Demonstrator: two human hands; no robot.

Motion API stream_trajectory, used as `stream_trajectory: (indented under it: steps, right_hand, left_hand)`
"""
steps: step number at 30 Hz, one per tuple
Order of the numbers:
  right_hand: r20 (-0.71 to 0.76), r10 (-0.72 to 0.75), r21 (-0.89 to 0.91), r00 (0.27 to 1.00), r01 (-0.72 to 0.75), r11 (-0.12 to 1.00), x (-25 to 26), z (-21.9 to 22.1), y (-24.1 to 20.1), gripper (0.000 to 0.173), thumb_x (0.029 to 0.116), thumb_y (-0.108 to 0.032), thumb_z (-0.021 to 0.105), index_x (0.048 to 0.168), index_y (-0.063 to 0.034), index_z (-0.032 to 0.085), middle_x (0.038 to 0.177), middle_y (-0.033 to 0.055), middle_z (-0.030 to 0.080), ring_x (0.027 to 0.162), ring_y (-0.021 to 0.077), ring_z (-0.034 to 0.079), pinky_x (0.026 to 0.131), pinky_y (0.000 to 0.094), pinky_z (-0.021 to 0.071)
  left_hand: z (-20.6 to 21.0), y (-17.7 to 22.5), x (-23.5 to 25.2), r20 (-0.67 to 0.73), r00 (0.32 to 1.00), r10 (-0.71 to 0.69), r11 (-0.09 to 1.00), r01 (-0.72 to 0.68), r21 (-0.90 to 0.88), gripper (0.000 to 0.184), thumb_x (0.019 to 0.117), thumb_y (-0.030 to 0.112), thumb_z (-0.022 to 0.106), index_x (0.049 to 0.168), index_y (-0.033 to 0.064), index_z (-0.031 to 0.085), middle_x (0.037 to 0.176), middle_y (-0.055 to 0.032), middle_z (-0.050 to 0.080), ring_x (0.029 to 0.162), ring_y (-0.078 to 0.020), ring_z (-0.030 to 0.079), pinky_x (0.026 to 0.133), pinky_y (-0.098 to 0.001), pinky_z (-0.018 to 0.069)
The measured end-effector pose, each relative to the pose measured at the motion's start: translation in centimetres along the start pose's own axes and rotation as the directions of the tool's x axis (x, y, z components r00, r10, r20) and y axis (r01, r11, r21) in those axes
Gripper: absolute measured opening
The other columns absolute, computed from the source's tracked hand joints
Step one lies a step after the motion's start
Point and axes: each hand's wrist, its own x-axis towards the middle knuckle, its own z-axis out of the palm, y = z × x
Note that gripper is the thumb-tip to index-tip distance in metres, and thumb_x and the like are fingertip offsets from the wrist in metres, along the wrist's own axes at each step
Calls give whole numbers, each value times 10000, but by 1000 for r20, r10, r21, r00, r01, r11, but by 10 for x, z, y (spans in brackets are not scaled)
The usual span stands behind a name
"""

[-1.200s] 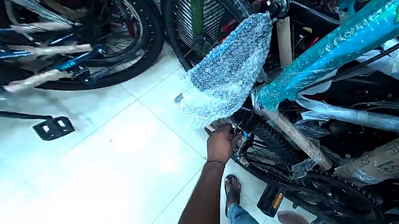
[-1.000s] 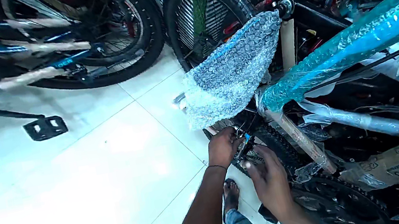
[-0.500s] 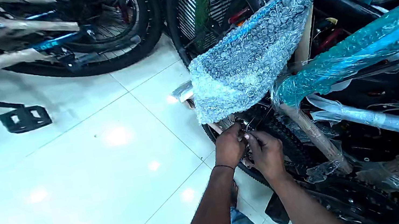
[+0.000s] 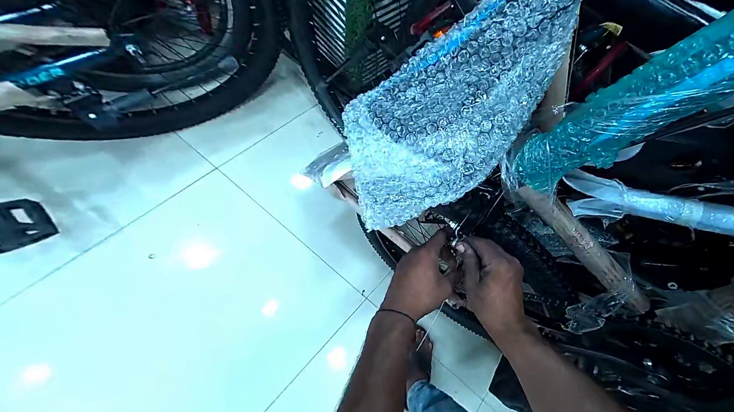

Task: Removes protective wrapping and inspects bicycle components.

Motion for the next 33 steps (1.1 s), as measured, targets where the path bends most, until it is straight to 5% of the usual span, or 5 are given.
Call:
stream_trajectory:
  steps: [2,7,15,24,33]
  right_hand:
    - [-22,-135,-86,991,132,987,3,-5,10,198,1038,-254,607,1071,-135,761,949,23,729,775,148,707,635,376,606]
    - [-19,-242,-197,970,234,952,6,-8,12,203,1037,-281,608,1050,-172,778,966,13,744,776,162,711,610,384,579]
    - [-118,-105,-24,987,103,994,-1,3,8,150,985,-223,711,1100,-171,791,940,-8,776,734,108,721,611,360,604]
    - [-115,11,89,993,-1,996,7,9,-1,93,942,-145,741,1015,-148,798,901,-11,778,729,89,717,648,352,604]
    - [-194,217,542,957,-80,837,8,21,-16,134,852,59,773,981,23,758,898,84,773,806,105,746,759,251,643]
  left_hand:
    - [-1,-5,-3,30,999,37,993,-34,-110,688,886,156,802,1500,129,492,1185,-11,736,1103,-162,695,1012,-455,551]
    - [-6,-5,-2,-45,996,72,996,-74,-46,575,909,282,806,1425,137,598,1193,-35,742,1107,-184,701,1015,-493,542]
    - [25,-16,1,-368,915,162,986,-165,25,325,948,211,739,1264,136,724,1133,-83,721,1033,-252,699,922,-524,569]
    - [35,-21,10,-491,850,192,978,-209,21,212,982,206,655,1146,144,774,1045,-56,732,950,-205,705,868,-470,578]
    - [42,-21,14,-553,819,156,983,-185,4,193,980,230,651,1099,161,786,1009,-35,738,939,-198,704,874,-477,563]
